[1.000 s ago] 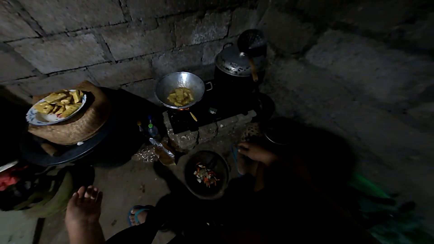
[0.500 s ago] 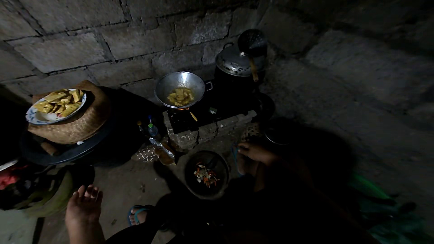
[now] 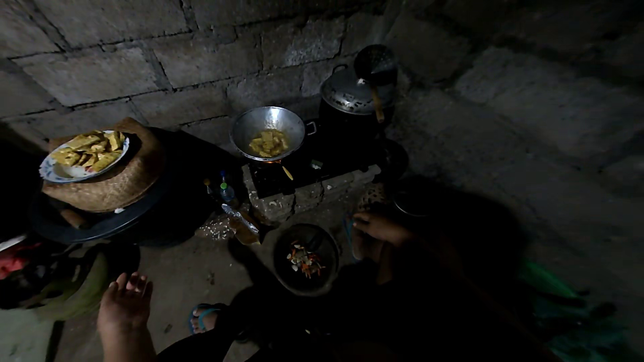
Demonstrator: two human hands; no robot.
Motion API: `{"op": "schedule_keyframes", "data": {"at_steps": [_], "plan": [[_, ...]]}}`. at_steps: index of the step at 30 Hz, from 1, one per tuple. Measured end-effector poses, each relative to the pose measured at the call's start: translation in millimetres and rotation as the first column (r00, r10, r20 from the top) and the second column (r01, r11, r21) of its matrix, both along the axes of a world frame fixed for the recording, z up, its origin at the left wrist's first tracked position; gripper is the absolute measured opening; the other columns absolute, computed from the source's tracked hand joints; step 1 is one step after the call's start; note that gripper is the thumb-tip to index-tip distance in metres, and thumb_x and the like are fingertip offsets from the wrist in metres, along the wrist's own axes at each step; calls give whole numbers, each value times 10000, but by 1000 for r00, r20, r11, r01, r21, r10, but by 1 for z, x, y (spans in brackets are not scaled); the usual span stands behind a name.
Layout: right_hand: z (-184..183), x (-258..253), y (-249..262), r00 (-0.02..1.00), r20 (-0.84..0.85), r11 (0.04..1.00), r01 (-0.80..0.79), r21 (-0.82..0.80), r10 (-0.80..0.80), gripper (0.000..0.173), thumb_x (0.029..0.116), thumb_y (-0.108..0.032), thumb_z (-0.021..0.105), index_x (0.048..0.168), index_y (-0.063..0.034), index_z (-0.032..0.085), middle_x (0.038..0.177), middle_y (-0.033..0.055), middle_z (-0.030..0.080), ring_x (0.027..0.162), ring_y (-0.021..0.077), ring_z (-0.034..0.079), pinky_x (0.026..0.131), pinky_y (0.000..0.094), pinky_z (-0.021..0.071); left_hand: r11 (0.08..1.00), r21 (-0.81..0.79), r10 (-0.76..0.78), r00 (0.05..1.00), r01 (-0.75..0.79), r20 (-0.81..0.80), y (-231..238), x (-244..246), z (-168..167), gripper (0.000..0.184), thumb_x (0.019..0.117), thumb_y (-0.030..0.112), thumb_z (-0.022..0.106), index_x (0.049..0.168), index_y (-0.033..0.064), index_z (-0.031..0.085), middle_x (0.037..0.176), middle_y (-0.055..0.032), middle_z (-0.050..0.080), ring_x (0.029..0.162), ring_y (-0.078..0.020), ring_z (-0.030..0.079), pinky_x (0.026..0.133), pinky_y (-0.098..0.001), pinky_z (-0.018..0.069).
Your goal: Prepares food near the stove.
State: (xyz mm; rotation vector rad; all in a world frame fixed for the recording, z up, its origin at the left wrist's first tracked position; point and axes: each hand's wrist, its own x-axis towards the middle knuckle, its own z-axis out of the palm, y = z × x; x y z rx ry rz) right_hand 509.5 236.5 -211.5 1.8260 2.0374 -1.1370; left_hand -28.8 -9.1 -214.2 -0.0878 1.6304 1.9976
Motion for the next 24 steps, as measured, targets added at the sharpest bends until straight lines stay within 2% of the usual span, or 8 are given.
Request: {"op": "schedule_keyframes", "data": {"at_steps": [8,18,24], "plan": [[-4,2,2,1000,1,1000,-10,1,10,517,1096,-394,488,1526,-109,483,1450,200,569,1344,356,544,1132,559,405,1000,7,-1,1000,0,10,2,-2,-3,310,1109,353,310,1163,162,548,840,49,647,720,-92,660,679,-302,578],[-7,2,3,1000,2,1000,-20,3,20,515,1096,-391,491,1523,-103,484,1442,200,572,1333,358,550,1126,553,412,1000,-4,-4,1000,4,9,2,-1,-1,312,1108,359,319,1191,163,548,884,44,653,758,-102,662,709,-323,573],[-1,0,1,1000,12,1000,-20,5,19,517,1095,-388,493,1527,-104,482,1450,210,569,1344,372,545,1133,572,401,1000,-18,-25,1000,24,-14,1,1,1,301,1107,346,307,1163,168,542,888,50,649,756,-91,656,706,-315,567]]}}
